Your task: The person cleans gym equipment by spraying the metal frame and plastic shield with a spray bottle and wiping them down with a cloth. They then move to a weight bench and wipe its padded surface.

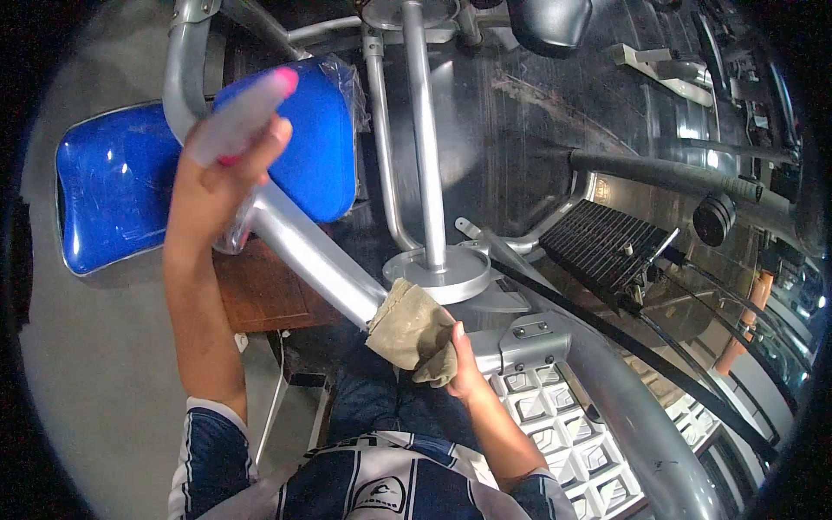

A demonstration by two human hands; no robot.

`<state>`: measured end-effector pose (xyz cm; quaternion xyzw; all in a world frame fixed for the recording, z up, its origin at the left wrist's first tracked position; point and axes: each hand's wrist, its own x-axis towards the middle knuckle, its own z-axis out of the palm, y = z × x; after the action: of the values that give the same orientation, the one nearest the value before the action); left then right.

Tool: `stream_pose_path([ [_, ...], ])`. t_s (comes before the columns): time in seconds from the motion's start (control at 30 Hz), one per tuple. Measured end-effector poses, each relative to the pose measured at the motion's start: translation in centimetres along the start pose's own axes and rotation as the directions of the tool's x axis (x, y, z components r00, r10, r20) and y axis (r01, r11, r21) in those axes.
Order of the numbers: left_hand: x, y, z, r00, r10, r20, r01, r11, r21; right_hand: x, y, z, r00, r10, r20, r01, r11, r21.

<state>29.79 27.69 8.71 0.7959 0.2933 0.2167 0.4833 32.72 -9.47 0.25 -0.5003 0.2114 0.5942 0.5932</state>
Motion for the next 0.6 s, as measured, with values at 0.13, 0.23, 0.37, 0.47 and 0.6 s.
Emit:
stream_pose_path([
  [0.13,-2.3,-1.5,0.6,0.980,-0.049,0.192,-0.038,0.905,0.423,0.2,0.5,0.2,0.989,-0.104,0.107,0.108,0.994,-0.033],
  [0.23,-4.7,-1.2,0.7,0.967,-0.130,0.218,0.020,0.894,0.447,0.1,-0.1,1.1,0.982,-0.138,0.129,0.143,0.989,-0.026],
  [0.37,-7.3,-1.6,0.4,0.931,-0.198,0.308,-0.003,0.837,0.547,0.1,0.1,1.1,0.981,-0.154,0.120,0.160,0.986,-0.038],
  [0.47,-9.2,-1.5,0.3,0.918,-0.159,0.363,-0.059,0.851,0.522,0.0,0.4,0.9,0.985,-0.147,0.095,0.151,0.988,-0.039],
  [0.6,-10.9,0.0,0.8,0.860,-0.251,0.443,-0.034,0.839,0.543,0.2,1.0,0.7,0.974,-0.207,0.096,0.213,0.975,-0.065],
])
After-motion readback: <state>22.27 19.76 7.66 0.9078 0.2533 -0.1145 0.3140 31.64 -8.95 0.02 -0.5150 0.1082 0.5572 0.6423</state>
